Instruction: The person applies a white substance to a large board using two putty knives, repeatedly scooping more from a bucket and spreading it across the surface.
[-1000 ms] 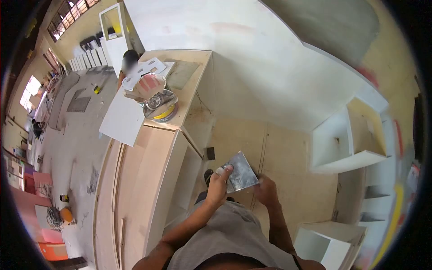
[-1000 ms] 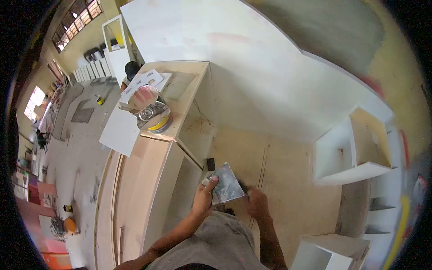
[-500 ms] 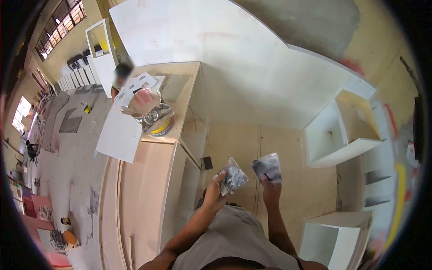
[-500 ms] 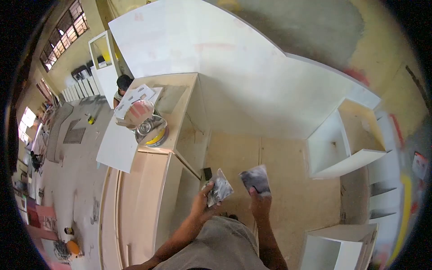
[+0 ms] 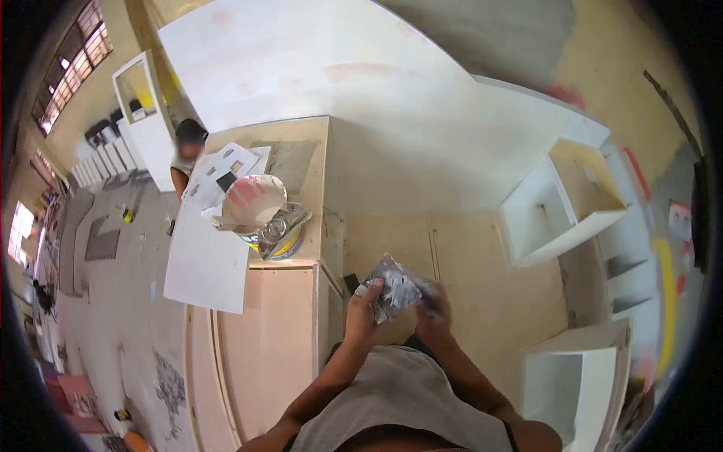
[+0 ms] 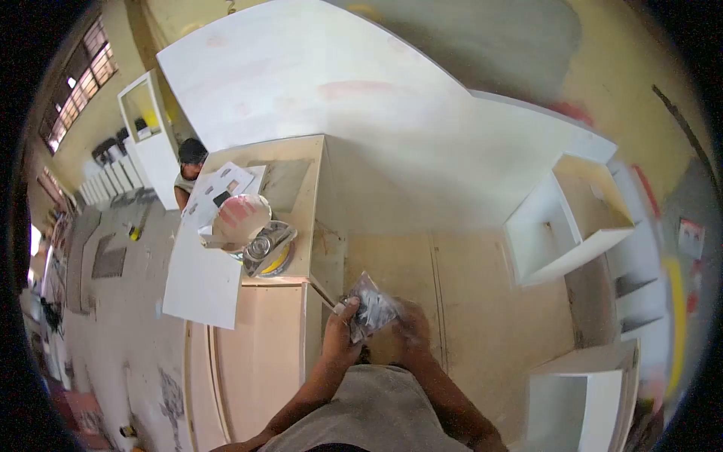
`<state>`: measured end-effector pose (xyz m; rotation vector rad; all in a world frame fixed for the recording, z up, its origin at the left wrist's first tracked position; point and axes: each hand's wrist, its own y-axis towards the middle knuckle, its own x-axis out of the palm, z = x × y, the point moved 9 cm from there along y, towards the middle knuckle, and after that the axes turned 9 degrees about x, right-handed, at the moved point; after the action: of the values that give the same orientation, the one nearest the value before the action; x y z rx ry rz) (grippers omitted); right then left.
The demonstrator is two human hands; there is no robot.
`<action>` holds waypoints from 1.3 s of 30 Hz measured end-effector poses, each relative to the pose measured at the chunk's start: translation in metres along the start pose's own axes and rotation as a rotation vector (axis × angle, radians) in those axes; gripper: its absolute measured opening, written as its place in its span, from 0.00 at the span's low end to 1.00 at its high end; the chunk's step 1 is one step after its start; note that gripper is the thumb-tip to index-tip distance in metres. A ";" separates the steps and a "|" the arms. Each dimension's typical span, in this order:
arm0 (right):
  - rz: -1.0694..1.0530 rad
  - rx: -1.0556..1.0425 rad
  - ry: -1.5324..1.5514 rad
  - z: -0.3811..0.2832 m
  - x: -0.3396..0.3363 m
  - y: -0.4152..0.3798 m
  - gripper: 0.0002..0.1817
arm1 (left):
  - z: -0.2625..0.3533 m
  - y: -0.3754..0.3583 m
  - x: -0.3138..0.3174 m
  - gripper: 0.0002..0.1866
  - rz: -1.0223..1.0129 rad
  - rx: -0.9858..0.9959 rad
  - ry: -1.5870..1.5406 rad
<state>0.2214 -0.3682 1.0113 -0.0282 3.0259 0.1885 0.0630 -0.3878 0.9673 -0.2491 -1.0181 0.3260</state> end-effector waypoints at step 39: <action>-0.624 0.164 -0.577 -0.072 0.072 0.030 0.23 | -0.013 0.038 0.012 0.12 -0.196 -0.387 -0.078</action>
<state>0.1416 -0.3480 1.0781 -0.7470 2.3112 -0.0950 0.0743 -0.3488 0.9573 -0.4839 -1.1691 -0.0433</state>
